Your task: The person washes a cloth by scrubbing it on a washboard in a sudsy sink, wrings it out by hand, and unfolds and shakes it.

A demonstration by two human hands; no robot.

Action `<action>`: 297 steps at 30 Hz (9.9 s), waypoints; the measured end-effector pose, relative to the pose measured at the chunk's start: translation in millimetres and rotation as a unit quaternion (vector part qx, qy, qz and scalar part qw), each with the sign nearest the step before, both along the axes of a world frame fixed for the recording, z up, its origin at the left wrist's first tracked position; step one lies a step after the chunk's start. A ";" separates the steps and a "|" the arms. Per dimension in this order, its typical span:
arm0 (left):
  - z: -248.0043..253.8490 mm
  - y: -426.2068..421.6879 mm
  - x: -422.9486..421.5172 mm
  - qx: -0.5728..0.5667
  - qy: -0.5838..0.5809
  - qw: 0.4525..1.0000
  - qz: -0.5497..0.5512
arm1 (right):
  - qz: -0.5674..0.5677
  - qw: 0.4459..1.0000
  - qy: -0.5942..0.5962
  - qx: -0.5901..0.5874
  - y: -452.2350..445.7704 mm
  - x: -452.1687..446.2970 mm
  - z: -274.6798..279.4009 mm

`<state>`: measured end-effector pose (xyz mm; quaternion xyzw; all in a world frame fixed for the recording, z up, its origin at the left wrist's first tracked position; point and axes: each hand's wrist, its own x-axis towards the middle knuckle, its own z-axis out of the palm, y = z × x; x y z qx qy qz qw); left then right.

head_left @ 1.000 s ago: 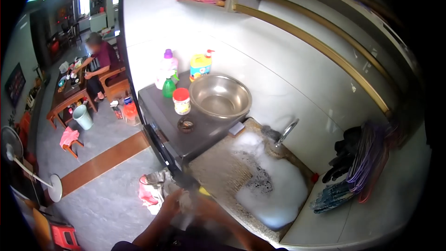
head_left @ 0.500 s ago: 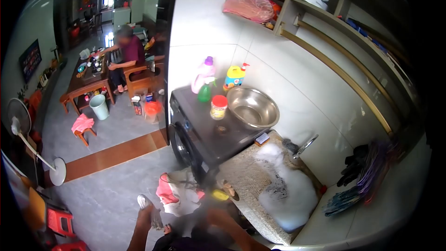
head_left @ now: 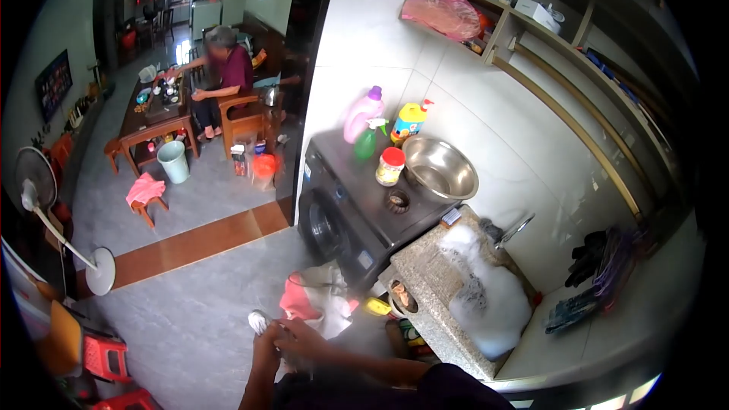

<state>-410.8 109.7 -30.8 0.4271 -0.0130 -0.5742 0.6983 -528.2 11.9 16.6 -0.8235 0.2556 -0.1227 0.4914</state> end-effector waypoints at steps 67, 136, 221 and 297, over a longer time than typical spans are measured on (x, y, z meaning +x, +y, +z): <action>-196.0 204.0 46.3 0.423 -0.059 0.904 0.022 | 0.054 0.899 0.422 0.101 -59.2 -271.8 -313.2; -188.8 236.2 19.6 0.341 -0.014 0.934 0.109 | -0.043 0.996 0.039 0.072 -191.5 -99.3 85.4; 70.6 -61.6 505.7 0.002 -0.058 0.981 0.187 | 0.230 0.744 0.126 0.614 -159.6 534.3 46.2; 78.5 -164.6 695.4 0.092 -0.222 0.969 -0.062 | 0.138 0.904 0.027 0.405 -235.0 686.1 -4.3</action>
